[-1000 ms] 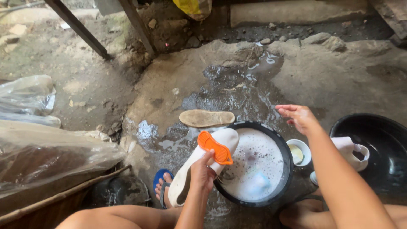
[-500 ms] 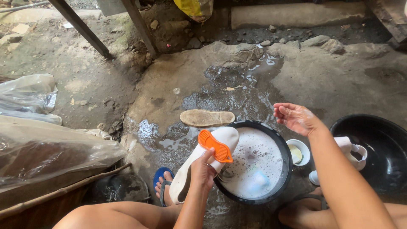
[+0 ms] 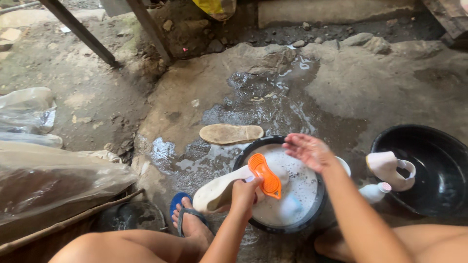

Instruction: The person washes a shoe by pouring liquid from a bottle, lathering it with soapy water from a bucket, and scrubbing the fabric with sponges and brushes by hand.

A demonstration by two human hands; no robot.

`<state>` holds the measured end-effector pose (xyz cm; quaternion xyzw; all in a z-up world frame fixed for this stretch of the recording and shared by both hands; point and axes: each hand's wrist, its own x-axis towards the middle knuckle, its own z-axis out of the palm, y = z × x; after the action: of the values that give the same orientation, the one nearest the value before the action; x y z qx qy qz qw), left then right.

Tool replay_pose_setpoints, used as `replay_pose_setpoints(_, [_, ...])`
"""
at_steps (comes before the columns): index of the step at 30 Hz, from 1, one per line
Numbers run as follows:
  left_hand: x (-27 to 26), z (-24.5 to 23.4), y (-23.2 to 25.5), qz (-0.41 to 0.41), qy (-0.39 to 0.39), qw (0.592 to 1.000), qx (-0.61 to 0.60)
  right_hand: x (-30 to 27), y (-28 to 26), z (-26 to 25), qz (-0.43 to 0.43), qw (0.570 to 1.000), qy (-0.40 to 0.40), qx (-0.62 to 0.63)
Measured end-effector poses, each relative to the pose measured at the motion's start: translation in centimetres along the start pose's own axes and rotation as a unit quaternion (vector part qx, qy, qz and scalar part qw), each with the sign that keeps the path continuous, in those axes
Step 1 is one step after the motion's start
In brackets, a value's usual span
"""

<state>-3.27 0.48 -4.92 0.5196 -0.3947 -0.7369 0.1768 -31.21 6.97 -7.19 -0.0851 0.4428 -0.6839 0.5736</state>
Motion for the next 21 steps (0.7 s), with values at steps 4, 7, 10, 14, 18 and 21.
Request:
replay_pose_setpoints(4, [-0.5, 1.3, 0.2, 0.090, 0.040, 0.991, 0.093, 0.3, 2.9, 0.8, 0.034, 0.998, 0.030, 0.050])
replay_pose_setpoints(7, [-2.9, 1.2, 2.8, 0.120, 0.063, 0.951, 0.279, 0.0, 3.7, 0.1, 0.031, 0.995, 0.033, 0.084])
replay_pose_setpoints(10, [-6.4, 2.0, 6.1, 0.152, 0.095, 0.870, 0.459, 0.2, 2.8, 0.0, 0.007, 0.994, 0.025, 0.104])
replay_pose_setpoints(14, [-5.8, 4.1, 8.8, 0.185, 0.098, 0.874, 0.438, -0.2, 1.5, 0.5, 0.011, 0.995, 0.034, 0.091])
replay_pose_setpoints(18, [3.3, 7.5, 7.2, 0.276, 0.073, 0.923, 0.258, 0.0, 0.1, 0.1, -0.043, 0.993, -0.002, 0.109])
replay_pose_setpoints(21, [10.3, 8.5, 4.3, 0.111, 0.123, 0.956, 0.241, 0.8, -1.1, -0.6, -0.070, 0.989, 0.024, 0.131])
